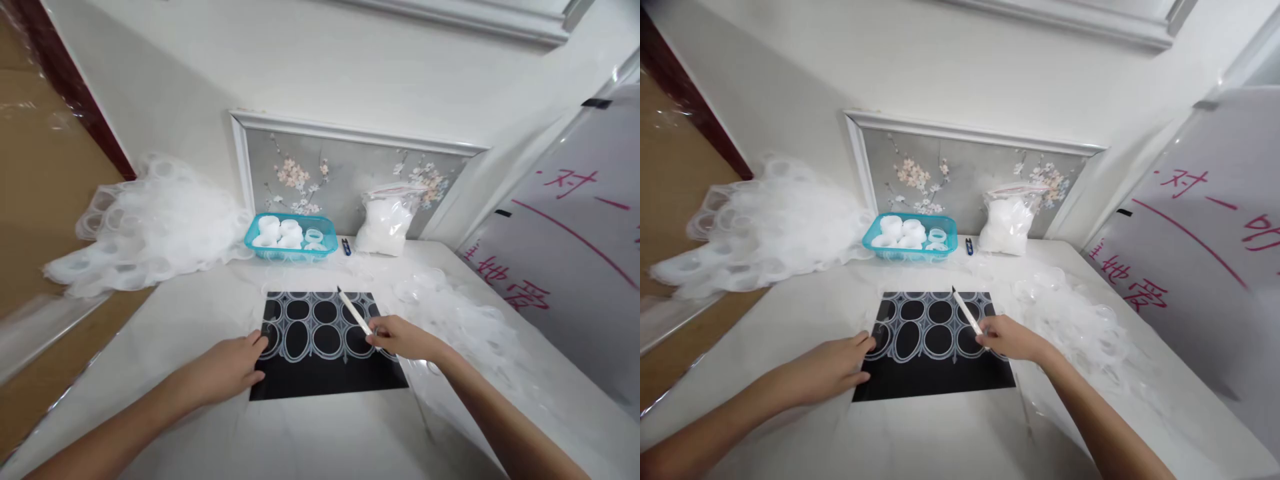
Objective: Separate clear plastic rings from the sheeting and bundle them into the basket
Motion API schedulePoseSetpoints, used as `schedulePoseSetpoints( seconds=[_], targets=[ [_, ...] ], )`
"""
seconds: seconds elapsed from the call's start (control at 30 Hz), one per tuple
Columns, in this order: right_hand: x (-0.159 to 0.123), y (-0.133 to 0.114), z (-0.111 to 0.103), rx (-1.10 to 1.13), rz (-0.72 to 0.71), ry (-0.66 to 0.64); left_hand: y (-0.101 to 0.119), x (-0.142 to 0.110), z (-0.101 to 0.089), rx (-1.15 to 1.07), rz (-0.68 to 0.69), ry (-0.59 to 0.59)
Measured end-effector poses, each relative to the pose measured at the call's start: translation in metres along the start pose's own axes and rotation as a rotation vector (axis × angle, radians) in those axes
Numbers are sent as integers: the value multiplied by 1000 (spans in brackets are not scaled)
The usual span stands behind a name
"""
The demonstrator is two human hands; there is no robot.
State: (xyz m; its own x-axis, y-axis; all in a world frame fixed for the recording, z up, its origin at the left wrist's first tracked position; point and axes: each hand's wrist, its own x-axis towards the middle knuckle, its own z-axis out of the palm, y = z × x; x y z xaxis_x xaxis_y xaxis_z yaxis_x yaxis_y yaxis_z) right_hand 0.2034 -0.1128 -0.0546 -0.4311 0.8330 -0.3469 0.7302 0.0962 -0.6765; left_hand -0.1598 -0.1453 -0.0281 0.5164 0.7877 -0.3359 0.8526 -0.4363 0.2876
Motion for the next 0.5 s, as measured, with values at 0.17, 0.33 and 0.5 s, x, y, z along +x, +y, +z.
schedulePoseSetpoints(
  seconds=[0.17, 0.33, 0.5],
  targets=[
    [-23, 21, 21, 27, 15, 381, -18, -19, 16, -41, 3, 28],
    [-27, 37, 46, -268, 106, 461, -22, -19, 29, -161, 66, 306],
    [-33, 33, 47, -252, 95, 504, -16, -17, 25, -203, 161, 716]
  ],
)
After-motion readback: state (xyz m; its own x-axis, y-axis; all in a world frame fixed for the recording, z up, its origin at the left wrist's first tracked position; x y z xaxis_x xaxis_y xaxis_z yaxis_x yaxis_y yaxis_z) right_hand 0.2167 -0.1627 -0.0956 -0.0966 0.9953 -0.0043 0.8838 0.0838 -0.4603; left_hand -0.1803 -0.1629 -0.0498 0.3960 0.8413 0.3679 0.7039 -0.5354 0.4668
